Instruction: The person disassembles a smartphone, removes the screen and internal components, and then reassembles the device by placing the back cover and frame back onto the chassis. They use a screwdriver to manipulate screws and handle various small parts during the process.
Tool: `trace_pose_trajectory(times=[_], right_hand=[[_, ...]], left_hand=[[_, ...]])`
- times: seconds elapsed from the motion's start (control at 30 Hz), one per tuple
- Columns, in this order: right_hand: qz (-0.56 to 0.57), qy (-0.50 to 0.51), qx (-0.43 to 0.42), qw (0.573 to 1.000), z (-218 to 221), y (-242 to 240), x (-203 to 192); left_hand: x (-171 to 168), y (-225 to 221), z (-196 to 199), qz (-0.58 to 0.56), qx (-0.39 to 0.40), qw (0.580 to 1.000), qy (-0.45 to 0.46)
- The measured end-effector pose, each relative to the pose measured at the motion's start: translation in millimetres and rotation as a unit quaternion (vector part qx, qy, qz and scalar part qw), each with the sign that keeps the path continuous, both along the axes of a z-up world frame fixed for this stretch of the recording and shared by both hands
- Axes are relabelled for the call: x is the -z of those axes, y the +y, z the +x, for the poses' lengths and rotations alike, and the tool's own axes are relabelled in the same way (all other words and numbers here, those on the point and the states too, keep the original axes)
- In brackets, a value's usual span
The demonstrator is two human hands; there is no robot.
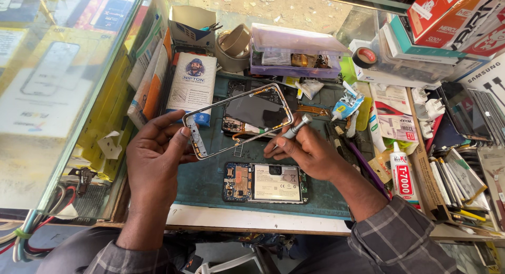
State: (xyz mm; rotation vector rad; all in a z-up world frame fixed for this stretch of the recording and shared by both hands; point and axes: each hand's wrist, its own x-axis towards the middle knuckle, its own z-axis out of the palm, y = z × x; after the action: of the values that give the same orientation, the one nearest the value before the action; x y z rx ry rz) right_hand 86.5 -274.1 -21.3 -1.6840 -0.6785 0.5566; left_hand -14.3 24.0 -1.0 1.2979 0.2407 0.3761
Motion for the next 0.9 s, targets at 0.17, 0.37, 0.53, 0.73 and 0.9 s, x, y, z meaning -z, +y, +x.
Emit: trace_pose_trajectory(times=[0.17,0.37,0.53,0.73,0.9], right_hand=[[-0.041,-0.021,0.012,0.999,1,-3,-6],[-0.086,-0.102,0.034,0.991,17,-22,-11],[-0.130,-0.122,0.219,0.959,25,-59,-35],[-0.318,-0.242,0.269,0.876,11,-78,-74],[-0.475,-0.194,0.224,0.828,-10,-78,-90]], left_hand=[[1,-1,1,-0.002,0.006,1.000,-0.001],[1,-2,-1,-0.006,0.005,1.000,-0.012],[0,-4,-1,-0.002,0.007,1.000,-0.016],[-4,-9,3,0.030,0.014,0.999,-0.004],[-8,-12,2,0.032,0.026,0.999,-0.008]])
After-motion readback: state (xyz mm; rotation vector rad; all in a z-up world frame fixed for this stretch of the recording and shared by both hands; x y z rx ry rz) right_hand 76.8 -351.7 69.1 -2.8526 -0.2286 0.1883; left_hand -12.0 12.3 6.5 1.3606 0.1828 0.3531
